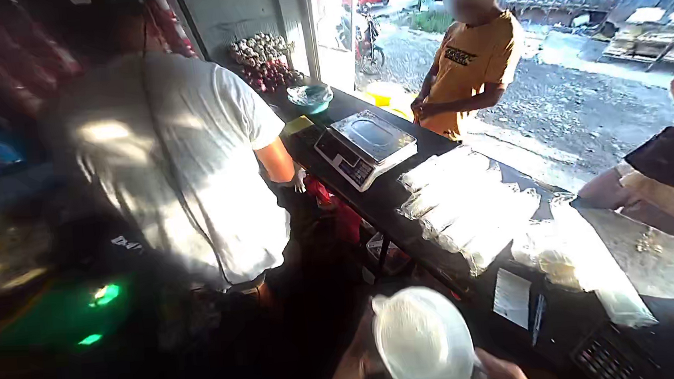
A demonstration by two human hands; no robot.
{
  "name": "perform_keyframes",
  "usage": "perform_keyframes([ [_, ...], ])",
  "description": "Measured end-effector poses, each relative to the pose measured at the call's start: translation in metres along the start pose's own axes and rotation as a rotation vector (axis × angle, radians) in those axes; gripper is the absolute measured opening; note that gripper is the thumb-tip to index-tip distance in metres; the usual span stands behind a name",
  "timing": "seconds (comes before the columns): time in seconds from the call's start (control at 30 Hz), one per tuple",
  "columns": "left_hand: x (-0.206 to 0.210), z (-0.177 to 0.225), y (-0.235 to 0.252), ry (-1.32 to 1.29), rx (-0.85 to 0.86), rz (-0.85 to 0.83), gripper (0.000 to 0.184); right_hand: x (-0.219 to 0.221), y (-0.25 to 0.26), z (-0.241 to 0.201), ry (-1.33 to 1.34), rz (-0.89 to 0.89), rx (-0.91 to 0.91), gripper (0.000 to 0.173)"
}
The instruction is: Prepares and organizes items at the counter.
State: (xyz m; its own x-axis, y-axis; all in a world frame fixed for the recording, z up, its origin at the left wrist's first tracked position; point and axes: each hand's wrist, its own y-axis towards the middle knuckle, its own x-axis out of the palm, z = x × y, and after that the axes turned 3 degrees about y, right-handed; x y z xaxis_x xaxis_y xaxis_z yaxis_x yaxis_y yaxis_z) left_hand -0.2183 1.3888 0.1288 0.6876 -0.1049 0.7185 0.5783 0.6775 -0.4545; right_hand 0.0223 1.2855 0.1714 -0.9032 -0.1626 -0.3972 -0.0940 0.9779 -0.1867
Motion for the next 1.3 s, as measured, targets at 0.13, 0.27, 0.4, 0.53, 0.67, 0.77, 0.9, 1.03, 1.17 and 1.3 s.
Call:
perform_keyframes([
  [0.13, -0.047, 0.046, 0.083, 0.237, -0.079, 0.015, 0.065, 0.003, 0.075, -0.037, -0.008, 0.200, 0.003, 0.028],
  [0.27, -0.093, 0.072, 0.168, 0.412, 0.064, 0.261, 0.063, -0.013, 0.145, -0.057, 0.047, 0.275, 0.061, 0.028],
  [0.4, -0.120, 0.093, 0.193, 0.403, 0.135, 0.326, 0.056, -0.029, 0.205, -0.069, 0.092, 0.287, 0.082, 0.031],
  [0.53, -0.123, 0.110, 0.204, 0.427, 0.128, 0.399, 0.053, -0.045, 0.265, -0.074, 0.174, 0.282, 0.081, 0.028],
  [0.67, -0.132, 0.127, 0.212, 0.421, 0.177, 0.453, 0.051, -0.042, 0.313, -0.068, 0.227, 0.309, 0.107, 0.026],
  [0.77, -0.136, 0.141, 0.229, 0.465, 0.234, 0.491, 0.047, -0.037, 0.339, -0.063, 0.227, 0.378, 0.129, 0.026],
  [0.9, -0.129, 0.166, 0.260, 0.612, 0.323, 0.413, 0.042, -0.028, 0.359, -0.067, 0.208, 0.494, 0.186, 0.025],
  [1.03, -0.110, 0.196, 0.305, 0.740, 0.345, 0.313, 0.039, -0.018, 0.377, -0.076, 0.197, 0.676, 0.269, 0.024],
  [1.17, -0.101, 0.216, 0.322, 0.939, 0.268, 0.241, 0.045, -0.019, 0.390, -0.078, 0.207, 0.826, 0.326, 0.027],
  [1.3, -0.094, 0.221, 0.336, 1.004, 0.200, 0.073, 0.052, -0.022, 0.387, -0.076, 0.181, 0.932, 0.375, 0.026],
])
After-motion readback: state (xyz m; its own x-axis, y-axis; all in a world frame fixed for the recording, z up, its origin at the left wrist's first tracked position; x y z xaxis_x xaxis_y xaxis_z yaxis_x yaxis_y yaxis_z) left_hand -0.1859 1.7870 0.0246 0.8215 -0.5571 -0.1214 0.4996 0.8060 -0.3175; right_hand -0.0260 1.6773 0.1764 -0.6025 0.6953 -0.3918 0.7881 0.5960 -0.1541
